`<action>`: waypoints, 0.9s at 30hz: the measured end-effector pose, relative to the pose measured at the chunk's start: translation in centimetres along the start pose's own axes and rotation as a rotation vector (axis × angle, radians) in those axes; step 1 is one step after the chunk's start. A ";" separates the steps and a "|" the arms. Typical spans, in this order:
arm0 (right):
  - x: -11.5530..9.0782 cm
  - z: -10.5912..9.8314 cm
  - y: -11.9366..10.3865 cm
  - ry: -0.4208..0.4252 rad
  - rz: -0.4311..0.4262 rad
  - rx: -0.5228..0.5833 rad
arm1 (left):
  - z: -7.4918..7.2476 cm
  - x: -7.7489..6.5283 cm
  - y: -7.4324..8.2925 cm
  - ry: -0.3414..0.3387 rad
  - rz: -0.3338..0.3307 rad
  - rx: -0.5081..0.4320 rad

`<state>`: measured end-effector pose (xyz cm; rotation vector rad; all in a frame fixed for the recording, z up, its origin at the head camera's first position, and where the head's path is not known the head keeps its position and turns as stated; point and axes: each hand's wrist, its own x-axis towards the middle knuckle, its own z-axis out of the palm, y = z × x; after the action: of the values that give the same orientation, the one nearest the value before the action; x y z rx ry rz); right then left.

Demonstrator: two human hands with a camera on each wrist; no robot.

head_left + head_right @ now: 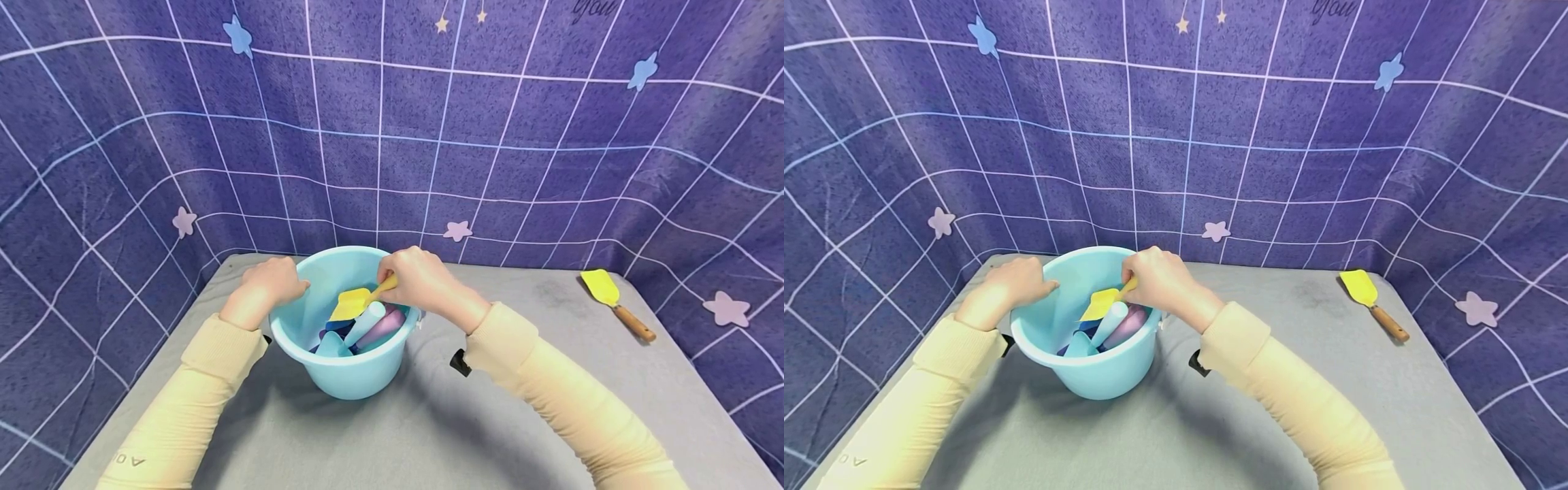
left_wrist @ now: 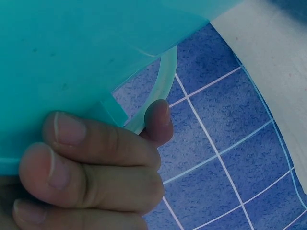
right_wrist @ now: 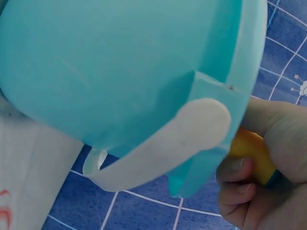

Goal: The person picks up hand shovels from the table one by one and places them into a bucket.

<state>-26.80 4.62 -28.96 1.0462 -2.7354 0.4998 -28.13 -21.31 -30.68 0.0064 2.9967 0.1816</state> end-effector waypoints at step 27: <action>1.3 1.9 0.1 -0.076 -0.024 -0.020 | 0.0 0.1 -0.1 -0.005 0.001 0.000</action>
<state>-27.91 3.13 -30.42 1.1136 -2.7837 0.4370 -28.19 -21.39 -30.65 0.0081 2.9920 0.1818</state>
